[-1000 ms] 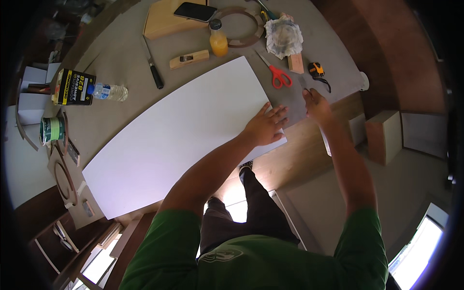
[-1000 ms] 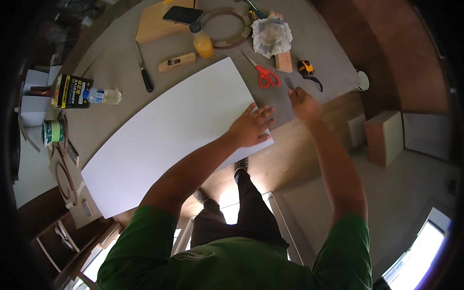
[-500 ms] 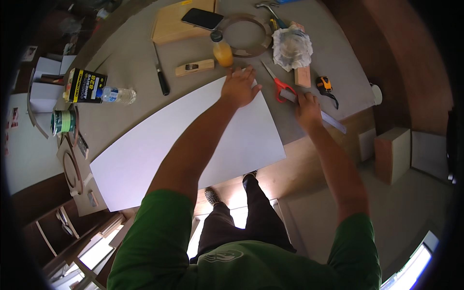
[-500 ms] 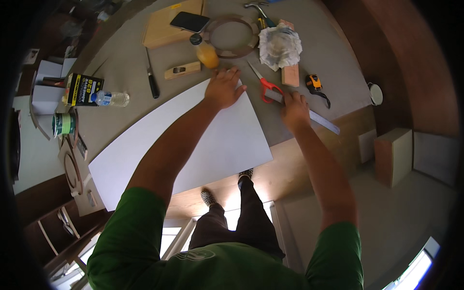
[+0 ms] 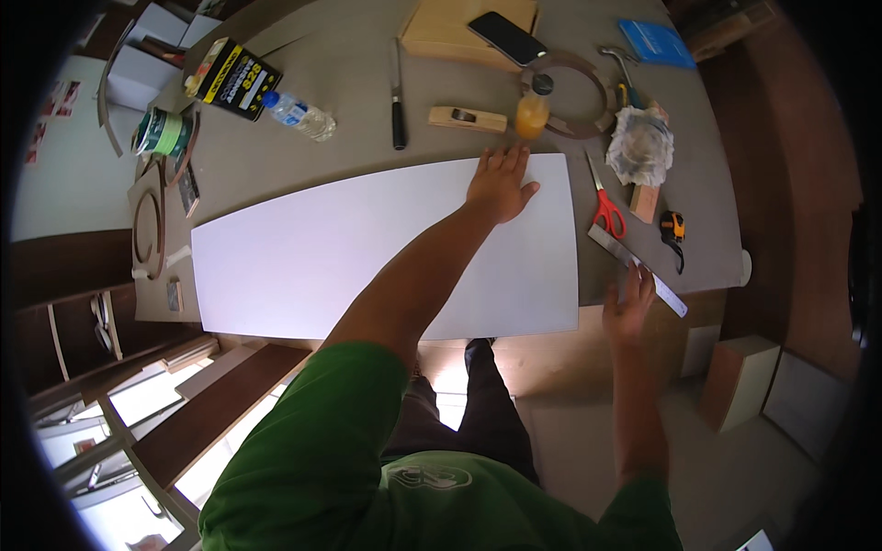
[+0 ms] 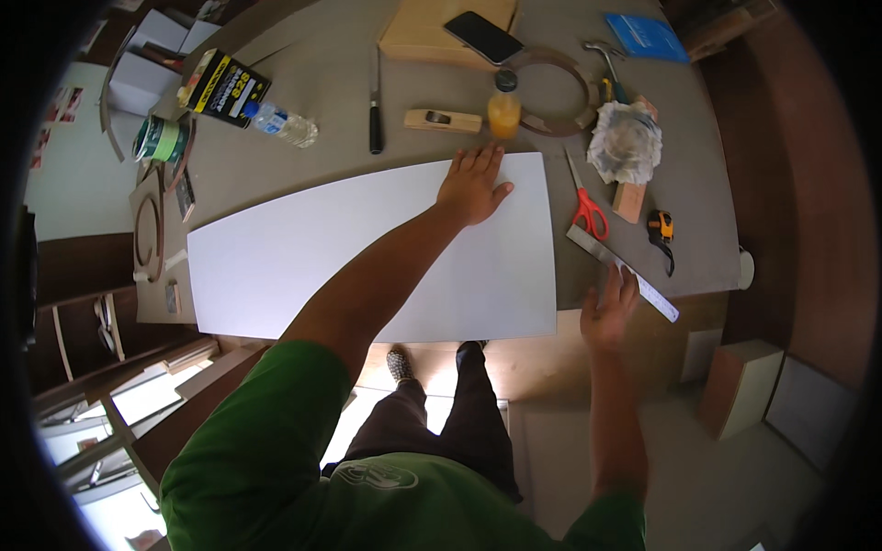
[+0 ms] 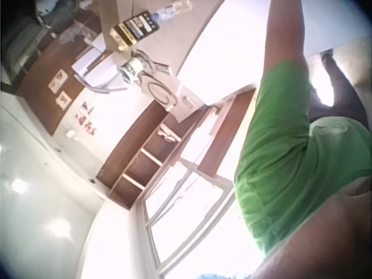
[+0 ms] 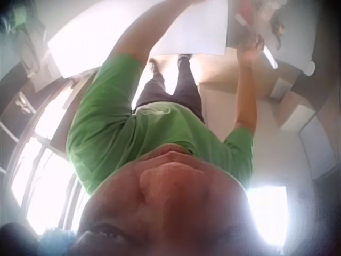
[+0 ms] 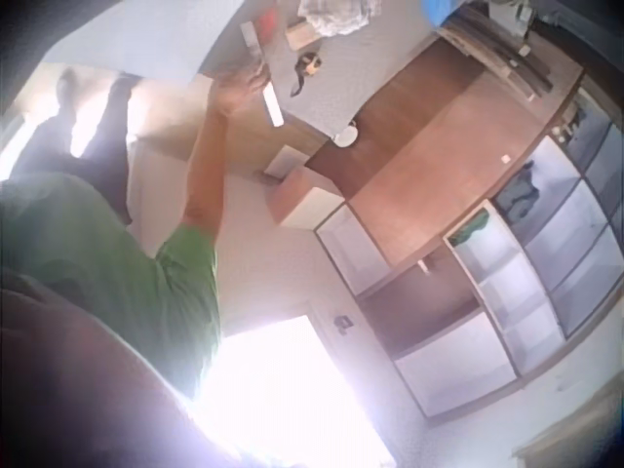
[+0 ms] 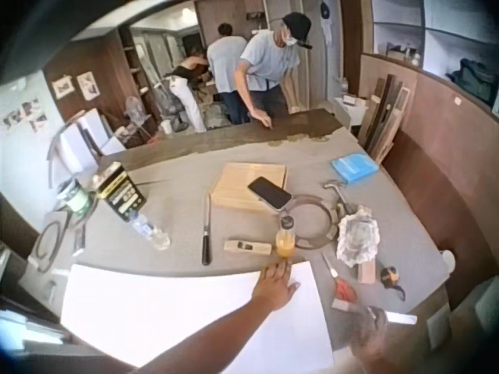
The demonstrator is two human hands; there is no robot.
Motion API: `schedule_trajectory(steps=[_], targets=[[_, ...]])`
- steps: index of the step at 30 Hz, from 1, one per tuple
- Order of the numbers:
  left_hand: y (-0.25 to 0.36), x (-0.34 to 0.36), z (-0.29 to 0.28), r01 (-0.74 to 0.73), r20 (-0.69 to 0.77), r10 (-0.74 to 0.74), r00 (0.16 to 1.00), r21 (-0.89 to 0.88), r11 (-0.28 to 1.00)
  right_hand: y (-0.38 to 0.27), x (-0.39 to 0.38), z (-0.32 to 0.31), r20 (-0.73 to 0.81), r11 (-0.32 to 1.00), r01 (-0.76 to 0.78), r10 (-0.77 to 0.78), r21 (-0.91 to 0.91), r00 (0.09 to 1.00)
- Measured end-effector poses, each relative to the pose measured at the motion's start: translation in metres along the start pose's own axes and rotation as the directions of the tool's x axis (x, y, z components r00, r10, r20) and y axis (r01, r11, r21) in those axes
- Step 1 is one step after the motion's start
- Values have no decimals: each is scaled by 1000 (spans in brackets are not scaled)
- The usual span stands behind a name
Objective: The person marks a white board using a ruler and a knife, then carries the board to a cabinet and places it inside. They then return to a work table, pick up another board, and lift a large wood-grain board.
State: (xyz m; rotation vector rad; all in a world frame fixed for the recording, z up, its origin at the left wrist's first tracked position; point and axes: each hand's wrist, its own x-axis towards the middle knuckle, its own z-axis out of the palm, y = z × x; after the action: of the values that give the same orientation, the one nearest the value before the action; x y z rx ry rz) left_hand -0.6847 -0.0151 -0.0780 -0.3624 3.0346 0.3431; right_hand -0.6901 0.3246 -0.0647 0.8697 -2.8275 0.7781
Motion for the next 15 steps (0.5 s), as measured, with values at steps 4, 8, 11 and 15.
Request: schedule_trajectory(steps=[4, 8, 11, 15], targets=[[-60, -49, -9, 129, 34, -129, 991, -18, 991, -9, -47, -6, 35, 997, -73, 73, -3, 997], [-124, -95, -16, 240, -7, -240, 971, 35, 970, -33, -74, -5, 98, 986, -160, 155, 46, 983], [-160, -120, -24, 319, -6, -319, 948, 24, 947, -52, -74, -2, 116, 988, -156, 154, 16, 981], [-222, -161, -25, 413, -49, -411, 911, 61, 909, -85, -63, 12, 133, 988, -156, 153, 10, 979]])
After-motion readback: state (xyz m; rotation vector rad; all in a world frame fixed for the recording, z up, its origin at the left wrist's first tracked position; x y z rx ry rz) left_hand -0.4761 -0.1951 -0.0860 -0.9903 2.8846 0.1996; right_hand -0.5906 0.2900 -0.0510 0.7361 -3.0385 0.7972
